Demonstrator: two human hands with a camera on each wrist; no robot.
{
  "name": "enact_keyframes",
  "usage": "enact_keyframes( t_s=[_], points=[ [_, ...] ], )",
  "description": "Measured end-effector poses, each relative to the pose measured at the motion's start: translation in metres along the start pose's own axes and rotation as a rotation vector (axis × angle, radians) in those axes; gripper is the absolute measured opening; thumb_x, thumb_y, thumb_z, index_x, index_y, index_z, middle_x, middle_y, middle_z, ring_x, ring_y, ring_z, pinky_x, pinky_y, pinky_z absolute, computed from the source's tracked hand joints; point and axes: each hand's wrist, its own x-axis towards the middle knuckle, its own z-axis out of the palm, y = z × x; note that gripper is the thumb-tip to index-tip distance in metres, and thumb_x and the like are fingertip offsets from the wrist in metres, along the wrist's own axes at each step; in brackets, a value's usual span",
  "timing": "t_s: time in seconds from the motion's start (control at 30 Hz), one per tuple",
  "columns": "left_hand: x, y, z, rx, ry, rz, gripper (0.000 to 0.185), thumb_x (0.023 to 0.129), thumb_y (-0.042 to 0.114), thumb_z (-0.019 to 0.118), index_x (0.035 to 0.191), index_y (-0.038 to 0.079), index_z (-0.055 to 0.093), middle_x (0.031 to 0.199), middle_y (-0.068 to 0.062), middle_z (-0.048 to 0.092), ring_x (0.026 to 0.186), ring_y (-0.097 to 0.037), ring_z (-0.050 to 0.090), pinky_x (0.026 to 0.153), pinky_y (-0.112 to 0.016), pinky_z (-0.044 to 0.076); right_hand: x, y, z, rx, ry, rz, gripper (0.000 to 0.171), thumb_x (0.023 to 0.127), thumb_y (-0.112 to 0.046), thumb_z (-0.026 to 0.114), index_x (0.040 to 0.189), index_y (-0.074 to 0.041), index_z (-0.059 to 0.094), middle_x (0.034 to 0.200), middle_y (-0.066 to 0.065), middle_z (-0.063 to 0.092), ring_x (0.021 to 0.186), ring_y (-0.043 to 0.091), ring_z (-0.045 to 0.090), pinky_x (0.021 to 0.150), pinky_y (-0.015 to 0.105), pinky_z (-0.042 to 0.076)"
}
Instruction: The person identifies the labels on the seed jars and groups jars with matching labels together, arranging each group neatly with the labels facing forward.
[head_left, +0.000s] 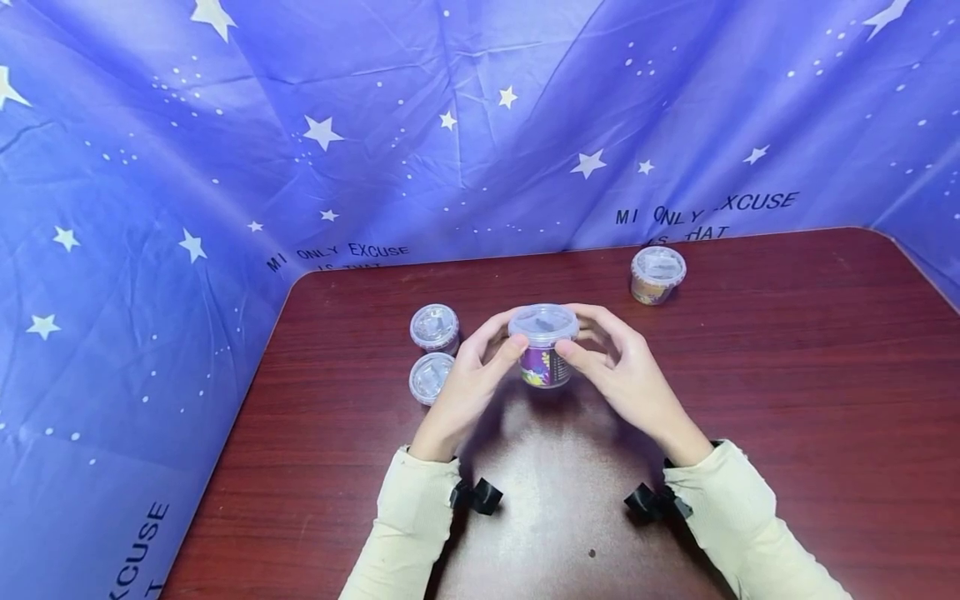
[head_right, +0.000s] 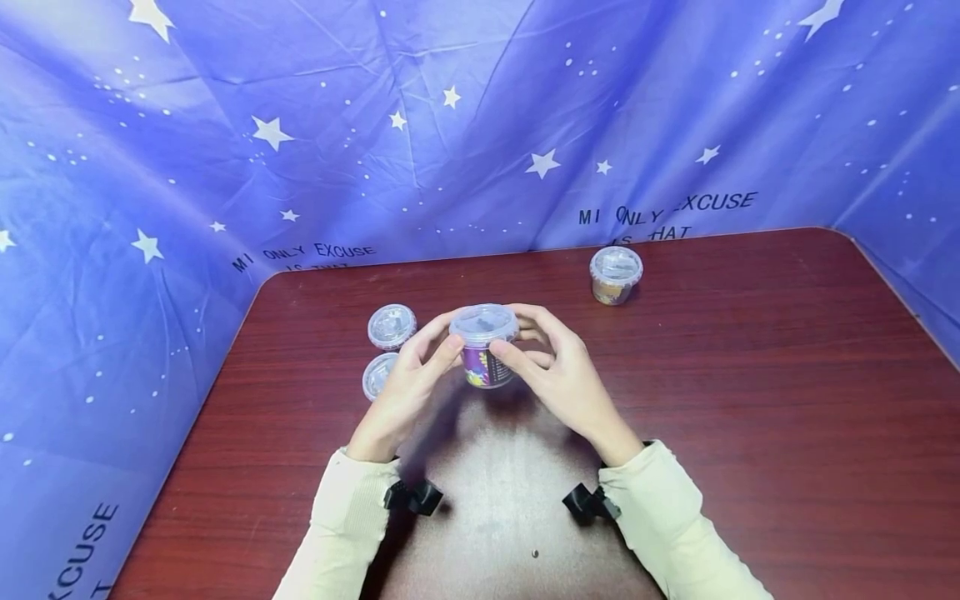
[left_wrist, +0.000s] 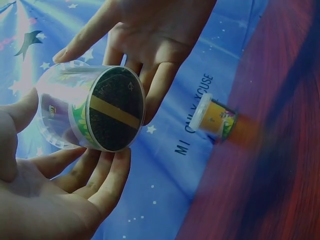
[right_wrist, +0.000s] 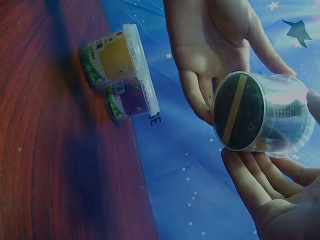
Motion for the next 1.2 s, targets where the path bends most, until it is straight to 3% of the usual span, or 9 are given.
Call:
enact_keyframes(
  t_s=[0.23,0.4,0.57,0.67,0.93,1.2],
  points=[
    [0.0007,-0.0016,0.0014,-0.016,-0.017,-0.039,0.039,0.103,0.021,0.053,0.141,0.008,0.051,0.131,-0.013,0.059,0.119,-0.016,0.057,0.106,-0.033,0.046,-0.0002,0.0000,-0.0004,0.015,-0.011,-0.002,0.041,0.096,-0.008,0.064,0.136,-0.005,0.054,0.124,0.010,0.064,0.116,0.010,0.061,0.099,0.023,0.050],
    [-0.0002,0.0000,0.0009,-0.001,-0.011,-0.039,0.039,0.103,0.018,0.052,0.141,0.007,0.051,0.131,-0.013,0.059,0.117,-0.014,0.058,0.105,-0.033,0.046,-0.0008,-0.0011,0.0011,0.011,0.019,0.010,0.041,0.095,-0.009,0.067,0.134,-0.006,0.056,0.119,0.006,0.067,0.110,0.011,0.063,0.091,0.022,0.053],
    [0.0005,0.0024,0.0019,0.067,0.057,-0.003,0.040,0.100,0.013,0.057,0.140,0.006,0.051,0.128,-0.016,0.060,0.109,-0.014,0.061,0.101,-0.034,0.049,-0.0003,-0.0005,0.0028,-0.001,0.083,0.020,0.040,0.092,-0.011,0.071,0.130,-0.008,0.059,0.114,0.003,0.068,0.106,0.012,0.064,0.085,0.022,0.056],
    [0.0007,0.0025,0.0042,0.088,0.081,-0.016,0.043,0.098,0.013,0.060,0.140,0.007,0.051,0.127,-0.016,0.060,0.109,-0.015,0.062,0.096,-0.033,0.053,0.0000,-0.0001,0.0038,0.012,0.105,0.019,0.041,0.090,-0.009,0.072,0.129,-0.006,0.058,0.115,0.004,0.067,0.105,0.012,0.065,0.084,0.024,0.057],
    [0.0017,0.0006,0.0060,0.096,0.095,-0.023,0.044,0.098,0.012,0.062,0.140,0.009,0.052,0.127,-0.016,0.060,0.111,-0.018,0.062,0.090,-0.031,0.055,0.0000,-0.0006,0.0052,0.015,0.111,0.022,0.043,0.090,-0.009,0.073,0.129,-0.005,0.057,0.118,0.007,0.065,0.105,0.011,0.065,0.085,0.025,0.057],
    [0.0013,0.0013,0.0024,0.066,0.073,-0.016,0.041,0.100,0.013,0.059,0.140,0.008,0.053,0.123,-0.014,0.061,0.107,-0.014,0.062,0.097,-0.033,0.052,-0.0003,0.0005,0.0029,-0.019,0.096,0.026,0.039,0.093,-0.013,0.070,0.129,-0.007,0.058,0.113,0.004,0.067,0.104,0.011,0.064,0.084,0.023,0.056]
  ],
)
